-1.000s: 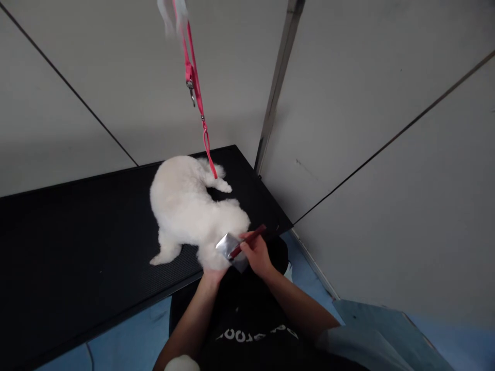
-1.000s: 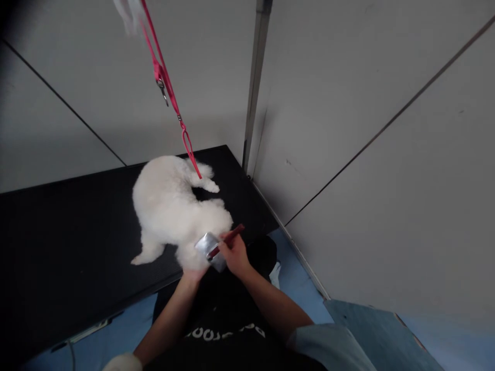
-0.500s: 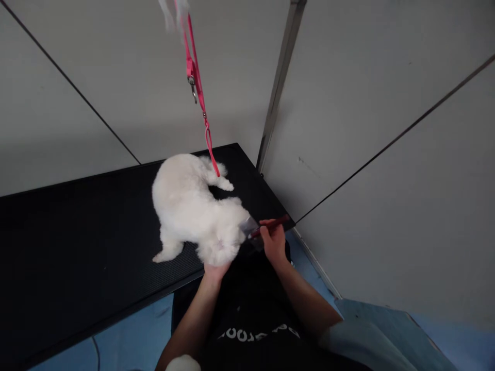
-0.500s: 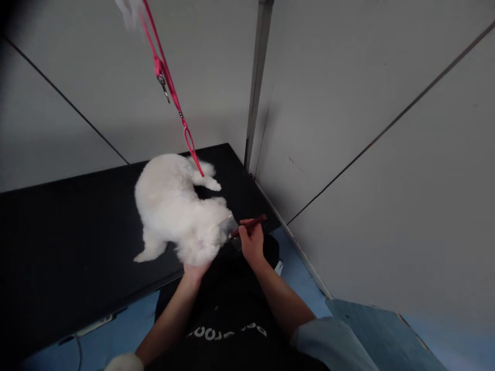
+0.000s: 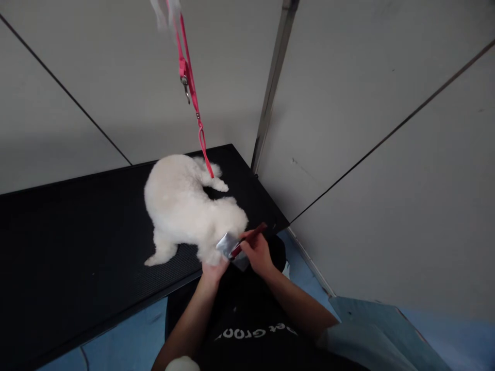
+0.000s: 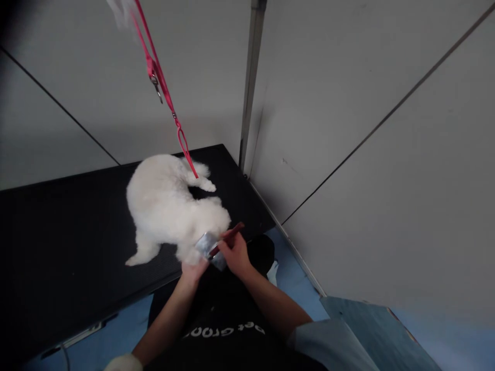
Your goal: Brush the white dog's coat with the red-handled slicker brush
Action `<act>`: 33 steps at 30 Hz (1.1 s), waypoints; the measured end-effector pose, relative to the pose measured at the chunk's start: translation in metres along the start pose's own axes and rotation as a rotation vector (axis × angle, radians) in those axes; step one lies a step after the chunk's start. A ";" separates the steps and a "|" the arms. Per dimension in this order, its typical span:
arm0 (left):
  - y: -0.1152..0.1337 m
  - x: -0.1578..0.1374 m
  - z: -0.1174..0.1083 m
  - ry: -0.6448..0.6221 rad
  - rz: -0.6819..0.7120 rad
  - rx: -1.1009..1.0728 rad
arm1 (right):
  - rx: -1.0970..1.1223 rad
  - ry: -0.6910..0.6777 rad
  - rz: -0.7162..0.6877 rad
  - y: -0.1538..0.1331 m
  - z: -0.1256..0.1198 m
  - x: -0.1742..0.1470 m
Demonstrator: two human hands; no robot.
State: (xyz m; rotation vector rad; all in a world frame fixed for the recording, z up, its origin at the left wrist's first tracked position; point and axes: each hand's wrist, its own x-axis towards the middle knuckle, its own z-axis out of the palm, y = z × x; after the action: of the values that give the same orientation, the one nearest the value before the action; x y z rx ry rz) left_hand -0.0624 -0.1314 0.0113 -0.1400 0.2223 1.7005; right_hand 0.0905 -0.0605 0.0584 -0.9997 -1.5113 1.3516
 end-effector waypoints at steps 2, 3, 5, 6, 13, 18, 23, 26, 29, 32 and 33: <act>-0.001 -0.001 0.001 -0.001 0.057 -0.074 | -0.022 -0.028 0.057 0.002 -0.003 -0.001; -0.001 -0.001 0.002 -0.006 0.068 -0.110 | -0.035 0.024 0.068 0.003 -0.005 -0.001; -0.002 -0.001 0.007 -0.014 0.045 -0.158 | -0.047 0.175 0.046 0.003 -0.010 0.001; -0.003 -0.001 0.009 -0.012 0.033 -0.170 | -0.044 0.223 0.020 0.003 -0.011 0.000; -0.002 0.000 0.001 0.022 0.062 -0.056 | -0.043 0.040 0.077 0.013 -0.010 -0.010; -0.002 0.003 -0.008 0.024 0.025 -0.054 | -0.051 0.251 0.038 0.011 -0.020 -0.010; -0.006 0.003 -0.004 0.039 0.092 -0.002 | -0.017 0.037 0.115 0.017 -0.007 -0.013; -0.003 0.001 0.004 -0.009 0.075 0.063 | -0.094 0.257 0.130 0.029 -0.042 -0.006; 0.007 0.000 0.000 0.083 0.018 0.217 | -0.137 0.352 0.121 0.039 -0.087 -0.007; 0.021 0.003 -0.012 0.205 -0.085 0.389 | -0.030 0.126 0.214 0.038 -0.102 -0.022; 0.026 0.005 -0.016 0.203 -0.094 0.403 | 0.051 -0.009 0.259 0.034 -0.098 -0.029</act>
State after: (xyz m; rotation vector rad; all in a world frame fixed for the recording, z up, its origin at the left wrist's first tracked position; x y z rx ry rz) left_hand -0.0896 -0.1338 -0.0033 -0.0226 0.6927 1.5156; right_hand 0.1936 -0.0541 0.0269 -1.1894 -1.3817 1.5680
